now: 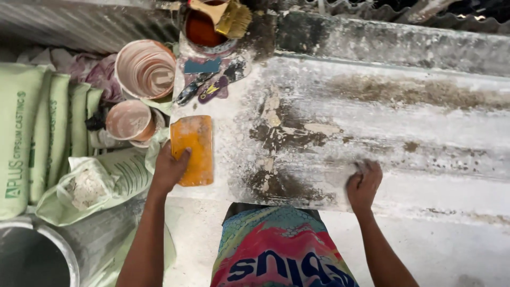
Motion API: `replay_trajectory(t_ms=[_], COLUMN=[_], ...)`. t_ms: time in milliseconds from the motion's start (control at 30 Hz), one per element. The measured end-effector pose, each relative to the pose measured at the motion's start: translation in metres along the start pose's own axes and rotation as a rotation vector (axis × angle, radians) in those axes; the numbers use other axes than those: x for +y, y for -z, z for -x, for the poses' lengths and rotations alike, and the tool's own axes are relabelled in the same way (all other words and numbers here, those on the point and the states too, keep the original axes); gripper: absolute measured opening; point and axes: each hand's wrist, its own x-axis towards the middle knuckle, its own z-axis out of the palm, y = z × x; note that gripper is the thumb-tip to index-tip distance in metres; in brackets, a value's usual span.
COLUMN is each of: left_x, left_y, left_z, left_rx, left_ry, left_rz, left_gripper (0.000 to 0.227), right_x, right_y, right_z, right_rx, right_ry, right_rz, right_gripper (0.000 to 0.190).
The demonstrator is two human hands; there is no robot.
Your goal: Scraping plaster residue and dust from a workshop workbench using a hand tool.
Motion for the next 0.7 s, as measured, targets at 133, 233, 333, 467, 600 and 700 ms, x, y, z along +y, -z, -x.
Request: replay_trajectory(t_ms=[133, 233, 333, 467, 600, 700], left_x=[0.007, 0.003, 0.013, 0.047, 0.074, 0.059], left_y=[-0.049, -0.094, -0.096, -0.064, -0.053, -0.11], left_z=[-0.038, -0.08, -0.094, -0.103, -0.109, -0.138], left_rx=[-0.115, -0.039, -0.051, -0.079, -0.147, -0.201], left_ry=[-0.097, -0.106, -0.091, -0.156, -0.22, -0.279], left_rz=[0.044, -0.009, -0.077, -0.125, -0.149, -0.064], left_gripper=[0.035, 0.036, 0.037, 0.039, 0.044, 0.044], right_x=[0.014, 0.018, 0.019, 0.025, 0.028, 0.027], right_y=[-0.006, -0.009, -0.012, -0.014, -0.018, -0.017], right_z=[0.001, 0.004, 0.005, 0.005, 0.01, 0.008], right_rx=[0.038, 0.025, 0.025, 0.003, -0.004, -0.003], right_ry=[-0.037, -0.089, -0.118, -0.165, -0.195, -0.212], right_rz=[0.013, 0.009, 0.036, 0.061, 0.096, 0.138], right_gripper=[0.033, 0.033, 0.032, 0.033, 0.032, 0.032])
